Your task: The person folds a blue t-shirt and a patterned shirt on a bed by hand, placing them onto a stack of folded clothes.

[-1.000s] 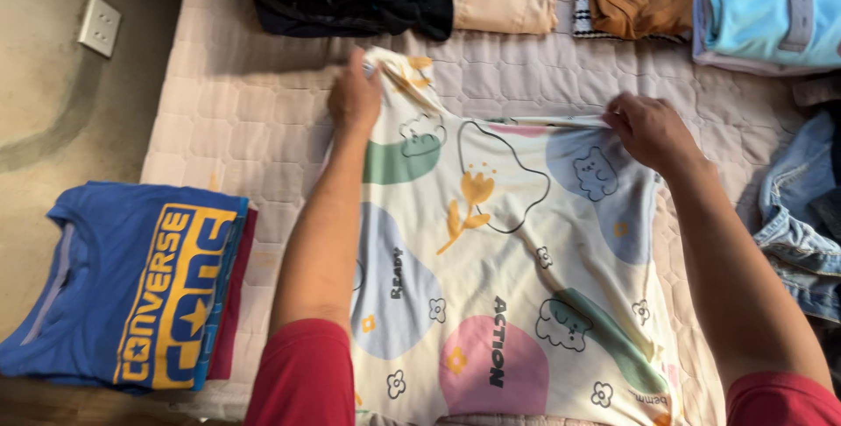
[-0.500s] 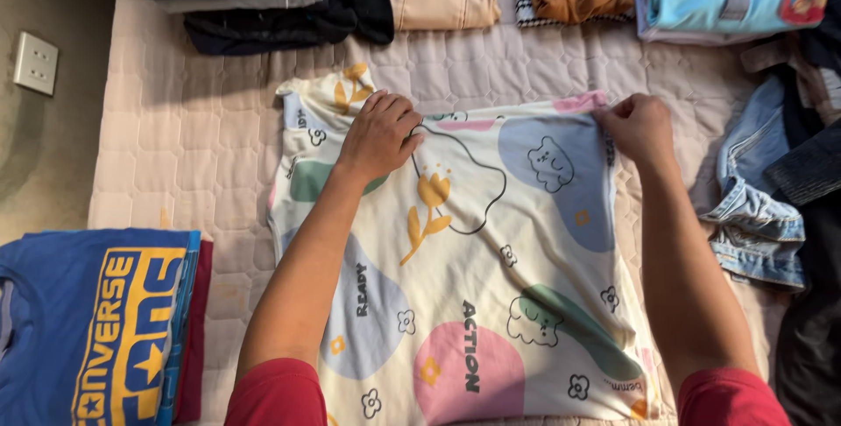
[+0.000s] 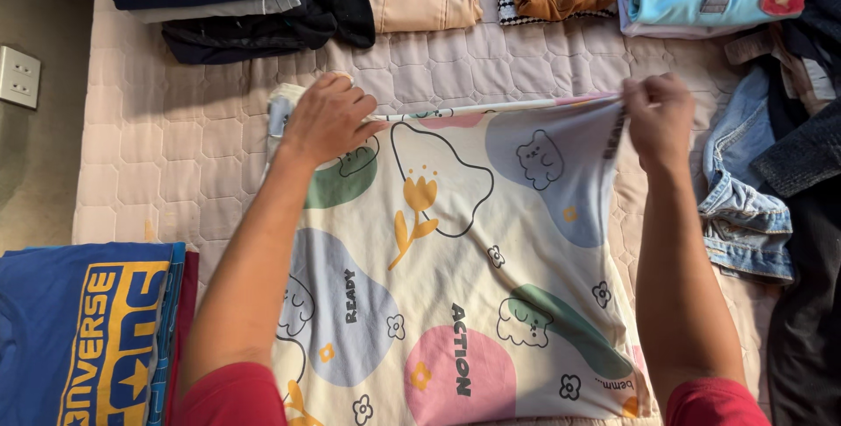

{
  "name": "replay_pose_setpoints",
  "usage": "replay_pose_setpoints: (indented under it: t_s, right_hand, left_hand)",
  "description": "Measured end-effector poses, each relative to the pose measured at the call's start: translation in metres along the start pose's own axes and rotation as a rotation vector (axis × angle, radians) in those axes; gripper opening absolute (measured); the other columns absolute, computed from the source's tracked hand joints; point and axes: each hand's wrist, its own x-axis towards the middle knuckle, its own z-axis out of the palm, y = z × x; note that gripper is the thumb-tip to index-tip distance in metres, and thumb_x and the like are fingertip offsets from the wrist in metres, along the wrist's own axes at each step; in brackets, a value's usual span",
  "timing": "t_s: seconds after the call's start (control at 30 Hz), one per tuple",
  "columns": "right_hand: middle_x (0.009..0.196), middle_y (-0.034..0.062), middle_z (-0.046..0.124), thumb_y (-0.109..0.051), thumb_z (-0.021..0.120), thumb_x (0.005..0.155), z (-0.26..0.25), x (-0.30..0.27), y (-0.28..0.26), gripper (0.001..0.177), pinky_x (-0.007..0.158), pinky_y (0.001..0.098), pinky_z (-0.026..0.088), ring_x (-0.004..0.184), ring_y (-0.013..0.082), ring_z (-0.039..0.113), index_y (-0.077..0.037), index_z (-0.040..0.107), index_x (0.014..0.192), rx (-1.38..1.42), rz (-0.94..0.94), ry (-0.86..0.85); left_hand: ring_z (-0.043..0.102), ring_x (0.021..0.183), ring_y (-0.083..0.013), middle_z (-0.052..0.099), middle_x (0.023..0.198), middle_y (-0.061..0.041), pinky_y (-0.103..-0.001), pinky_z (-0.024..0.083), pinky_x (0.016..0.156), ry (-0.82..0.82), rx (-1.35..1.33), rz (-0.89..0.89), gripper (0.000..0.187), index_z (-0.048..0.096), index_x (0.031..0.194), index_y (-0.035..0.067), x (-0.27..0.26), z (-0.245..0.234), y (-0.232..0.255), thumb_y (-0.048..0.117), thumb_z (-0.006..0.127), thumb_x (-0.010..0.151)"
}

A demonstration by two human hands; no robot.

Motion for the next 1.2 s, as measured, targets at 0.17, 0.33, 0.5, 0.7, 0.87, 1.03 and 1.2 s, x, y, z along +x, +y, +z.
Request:
replay_pose_setpoints:
  t_s: [0.17, 0.33, 0.5, 0.7, 0.87, 1.03, 1.2]
  right_hand:
    - [0.096, 0.0083, 0.076, -0.026, 0.062, 0.11, 0.014, 0.025, 0.019, 0.024, 0.078, 0.0299, 0.054, 0.081, 0.0144, 0.066, -0.005, 0.065, 0.099, 0.811, 0.213, 0.058]
    - [0.094, 0.0237, 0.07, -0.025, 0.058, 0.115, 0.073, 0.041, 0.046, 0.027, 0.075, 0.0519, 0.05, 0.085, 0.0402, 0.067, -0.001, 0.06, 0.104, -0.303, 0.041, 0.148]
    - [0.09, 0.0277, 0.07, -0.032, 0.054, 0.112, 0.099, 0.038, 0.046, 0.03, 0.075, 0.0594, 0.046, 0.085, 0.0495, 0.066, -0.003, 0.057, 0.105, -0.676, 0.091, 0.086]
    - [0.09, 0.0253, 0.069, -0.031, 0.061, 0.109, 0.068, 0.031, 0.058, 0.032, 0.071, 0.0531, 0.047, 0.082, 0.0455, 0.064, -0.002, 0.054, 0.118, -0.321, 0.121, 0.008]
    - [0.075, 0.026, 0.064, -0.034, 0.078, 0.093, -0.01, -0.14, 0.045, 0.041, 0.067, 0.0509, 0.05, 0.071, 0.0419, 0.064, 0.003, 0.062, 0.086, -0.49, 0.126, -0.258]
    - [0.099, 0.0302, 0.071, -0.048, 0.077, 0.09, -0.082, -0.336, -0.072, 0.055, 0.077, 0.0504, 0.055, 0.09, 0.045, 0.07, 0.003, 0.065, 0.109, -0.59, 0.538, -0.316]
    - [0.103, 0.0228, 0.069, -0.025, 0.066, 0.103, -0.089, -0.343, -0.067, 0.033, 0.067, 0.0338, 0.059, 0.085, 0.0247, 0.071, 0.001, 0.057, 0.121, -0.031, 0.664, -0.138]
  left_hand:
    - [0.061, 0.084, -0.021, 0.067, 0.071, -0.001, -0.039, 0.045, 0.089, 0.022, 0.079, 0.001, 0.062, 0.068, 0.069, 0.012, -0.002, -0.012, -0.023, 0.069, 0.061, 0.094]
    - [0.058, 0.083, -0.0196, 0.064, 0.061, -0.001, -0.037, 0.04, 0.089, -0.107, 0.235, -0.197, 0.067, 0.075, 0.065, 0.015, 0.007, 0.033, -0.049, 0.072, 0.057, 0.096]
    - [0.058, 0.098, -0.0225, 0.07, 0.077, -0.006, -0.042, 0.037, 0.1, -0.055, 0.391, -0.329, 0.063, 0.079, 0.077, 0.012, 0.018, 0.079, -0.051, 0.066, 0.059, 0.101]
    - [0.051, 0.122, -0.0365, 0.058, 0.133, -0.018, -0.052, 0.036, 0.107, 0.175, 0.199, -0.475, 0.047, 0.064, 0.128, 0.003, -0.009, 0.052, 0.008, 0.041, 0.072, 0.104]
    - [0.048, 0.13, -0.0492, 0.052, 0.139, -0.029, -0.058, 0.04, 0.107, 0.3, -0.05, -0.903, 0.062, 0.054, 0.144, -0.001, -0.177, -0.016, 0.108, 0.038, 0.074, 0.1]
    - [0.064, 0.092, -0.0397, 0.067, 0.094, -0.018, -0.049, 0.051, 0.082, 0.125, -0.048, -1.433, 0.051, 0.064, 0.096, 0.003, -0.321, -0.075, 0.239, 0.052, 0.076, 0.084]
    - [0.068, 0.086, -0.0376, 0.072, 0.094, -0.016, -0.048, 0.051, 0.071, 0.104, -0.291, -1.52, 0.041, 0.067, 0.104, 0.007, -0.33, -0.057, 0.3, 0.046, 0.071, 0.091]
